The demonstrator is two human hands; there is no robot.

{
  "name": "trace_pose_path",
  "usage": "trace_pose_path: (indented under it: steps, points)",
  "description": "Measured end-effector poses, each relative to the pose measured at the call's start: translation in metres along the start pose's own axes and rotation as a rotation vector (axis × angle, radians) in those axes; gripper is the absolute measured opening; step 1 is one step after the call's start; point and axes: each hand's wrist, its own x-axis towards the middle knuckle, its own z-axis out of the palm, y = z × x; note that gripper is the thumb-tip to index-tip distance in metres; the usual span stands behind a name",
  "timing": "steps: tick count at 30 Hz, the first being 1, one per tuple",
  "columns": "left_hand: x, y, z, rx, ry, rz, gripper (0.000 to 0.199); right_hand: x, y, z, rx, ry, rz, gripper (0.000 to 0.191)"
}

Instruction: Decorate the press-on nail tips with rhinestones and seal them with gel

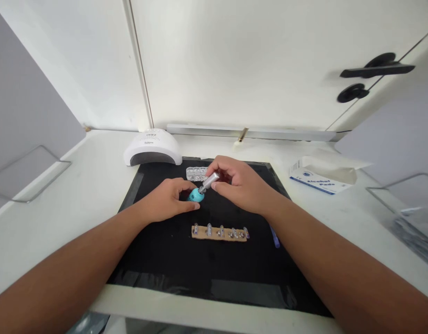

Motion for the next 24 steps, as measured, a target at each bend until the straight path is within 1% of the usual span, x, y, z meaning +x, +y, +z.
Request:
trace_pose_path:
  steps: [6, 16, 24]
  points:
    - [0.0000, -0.0020, 0.0005, -0.013, -0.002, -0.004, 0.020, -0.0007, -0.0011, -0.0034, 0.003, 0.026, 0.011, 0.009]
    - [0.0007, -0.0046, 0.0008, -0.035, -0.004, -0.009, 0.024, -0.0013, -0.0007, -0.0075, 0.033, 0.041, 0.070, 0.009]
    - [0.0019, -0.0051, 0.0033, -0.046, 0.012, -0.041, 0.024, -0.0016, -0.0001, -0.0084, 0.008, 0.049, 0.084, 0.009]
